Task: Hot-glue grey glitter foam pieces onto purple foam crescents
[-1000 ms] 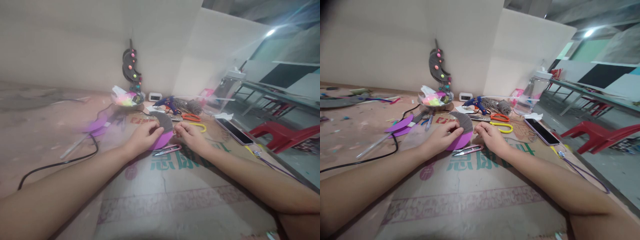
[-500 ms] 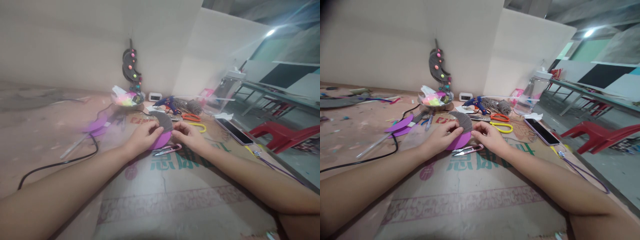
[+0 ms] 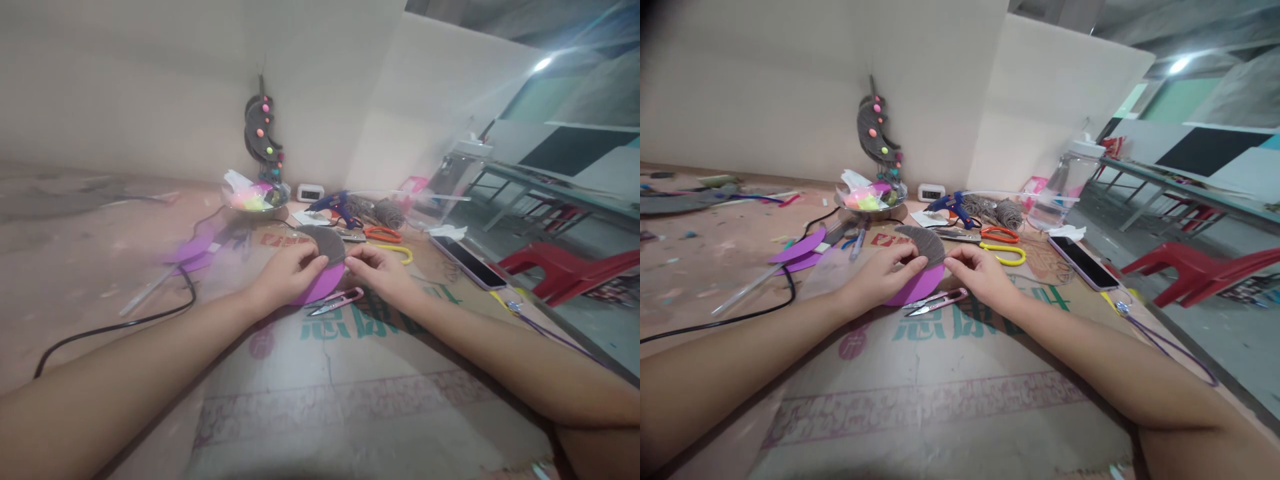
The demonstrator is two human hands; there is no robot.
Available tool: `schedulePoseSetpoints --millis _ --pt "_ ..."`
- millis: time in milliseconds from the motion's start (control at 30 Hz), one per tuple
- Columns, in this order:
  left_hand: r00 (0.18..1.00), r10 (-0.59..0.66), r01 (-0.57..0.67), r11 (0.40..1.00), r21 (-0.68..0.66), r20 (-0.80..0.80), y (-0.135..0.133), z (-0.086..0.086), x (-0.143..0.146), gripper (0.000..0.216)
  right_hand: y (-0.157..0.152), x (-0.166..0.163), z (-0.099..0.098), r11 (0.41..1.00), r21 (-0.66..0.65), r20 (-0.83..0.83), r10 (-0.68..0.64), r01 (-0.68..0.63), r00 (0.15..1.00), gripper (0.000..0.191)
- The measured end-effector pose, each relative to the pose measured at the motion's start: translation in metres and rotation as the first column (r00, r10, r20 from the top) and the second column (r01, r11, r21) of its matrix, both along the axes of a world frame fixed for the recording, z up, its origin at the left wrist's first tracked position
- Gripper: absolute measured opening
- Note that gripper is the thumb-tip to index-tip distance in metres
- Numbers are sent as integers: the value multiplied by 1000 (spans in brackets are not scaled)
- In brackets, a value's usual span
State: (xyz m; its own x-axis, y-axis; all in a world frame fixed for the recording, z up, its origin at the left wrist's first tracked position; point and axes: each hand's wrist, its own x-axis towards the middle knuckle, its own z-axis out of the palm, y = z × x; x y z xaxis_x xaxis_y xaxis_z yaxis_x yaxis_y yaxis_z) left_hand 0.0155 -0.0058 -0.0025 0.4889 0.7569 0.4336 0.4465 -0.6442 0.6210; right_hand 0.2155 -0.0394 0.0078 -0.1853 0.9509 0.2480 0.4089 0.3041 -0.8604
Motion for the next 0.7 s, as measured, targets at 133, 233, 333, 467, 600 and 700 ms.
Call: schedulePoseSetpoints --millis 133,233,333,467,600,700 --pt "1000 -1 1 1000 0 6 0 0 0 31 0 0 1 1000 8 10 4 -4 1000 22" --pt "1000 0 1 1000 -19 27 0 -1 -1 32 1 0 2 1000 20 6 14 -14 1000 22" --pt "999 -3 6 998 -61 51 0 -1 -1 32 1 0 1 999 41 60 -12 9 998 23" --pt "995 -9 18 996 -88 94 2 -1 -1 31 3 1 0 994 102 163 -44 28 986 34" --pt "986 26 -3 991 -137 164 4 -2 -2 32 4 2 -1 991 118 85 -70 60 994 24" --pt "976 67 -32 985 -170 205 5 -2 -3 32 2 2 0 976 185 108 -139 117 984 20"
